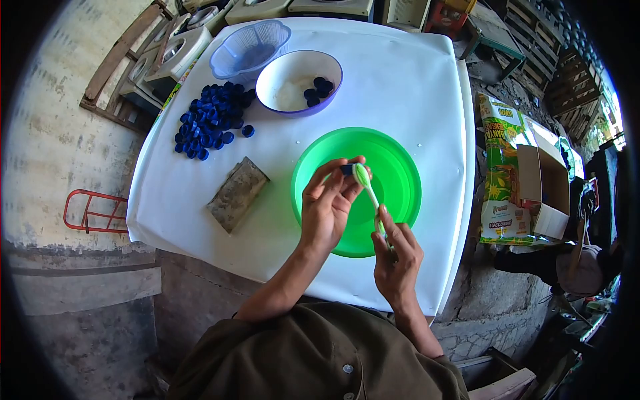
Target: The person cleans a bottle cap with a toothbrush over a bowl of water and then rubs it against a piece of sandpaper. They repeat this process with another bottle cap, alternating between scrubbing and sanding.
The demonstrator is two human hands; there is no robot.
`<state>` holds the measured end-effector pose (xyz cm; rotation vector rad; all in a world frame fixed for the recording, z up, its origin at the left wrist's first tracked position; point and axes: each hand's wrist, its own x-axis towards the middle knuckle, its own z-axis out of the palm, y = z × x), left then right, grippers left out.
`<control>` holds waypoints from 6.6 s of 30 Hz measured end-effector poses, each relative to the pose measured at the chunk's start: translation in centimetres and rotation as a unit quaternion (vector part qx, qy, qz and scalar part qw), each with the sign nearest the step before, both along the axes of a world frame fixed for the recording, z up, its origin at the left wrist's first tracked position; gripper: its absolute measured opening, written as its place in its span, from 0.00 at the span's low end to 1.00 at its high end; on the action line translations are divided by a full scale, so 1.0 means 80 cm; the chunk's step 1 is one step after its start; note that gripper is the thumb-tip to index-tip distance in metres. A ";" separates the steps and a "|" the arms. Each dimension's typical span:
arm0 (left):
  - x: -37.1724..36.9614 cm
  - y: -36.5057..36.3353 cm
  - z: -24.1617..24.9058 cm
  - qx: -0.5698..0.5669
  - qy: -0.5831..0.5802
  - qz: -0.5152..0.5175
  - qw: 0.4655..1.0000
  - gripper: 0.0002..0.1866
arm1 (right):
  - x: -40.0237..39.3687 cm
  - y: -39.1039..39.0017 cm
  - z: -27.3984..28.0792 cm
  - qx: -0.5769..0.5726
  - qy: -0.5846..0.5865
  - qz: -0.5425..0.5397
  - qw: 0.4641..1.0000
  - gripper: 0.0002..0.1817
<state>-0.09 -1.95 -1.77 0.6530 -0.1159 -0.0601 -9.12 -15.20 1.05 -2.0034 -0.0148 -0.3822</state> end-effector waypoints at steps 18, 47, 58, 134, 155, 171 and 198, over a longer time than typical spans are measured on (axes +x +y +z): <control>-0.004 -0.008 -0.006 -0.053 0.037 -0.036 0.997 0.14 | 0.004 0.003 -0.005 0.037 0.016 -0.025 0.999 0.30; -0.006 -0.002 -0.001 -0.030 0.053 -0.027 0.998 0.15 | 0.001 0.008 -0.009 0.029 0.023 -0.010 0.999 0.29; 0.001 -0.001 0.007 -0.021 0.060 -0.017 0.998 0.12 | -0.005 0.012 0.000 0.012 0.035 0.009 0.999 0.28; 0.007 0.022 0.010 0.014 0.055 -0.069 0.996 0.22 | 0.009 0.008 0.006 0.060 0.081 0.045 0.994 0.29; -0.015 0.013 0.008 0.060 -0.029 -0.111 0.992 0.23 | -0.012 -0.007 0.010 0.121 0.128 0.022 0.984 0.30; -0.017 0.012 0.008 0.070 -0.032 -0.159 0.984 0.28 | -0.014 -0.011 0.006 0.160 0.139 0.029 0.977 0.30; 0.018 0.030 0.007 0.188 0.067 -0.043 0.979 0.18 | -0.010 -0.038 0.013 0.004 0.137 -0.001 0.991 0.27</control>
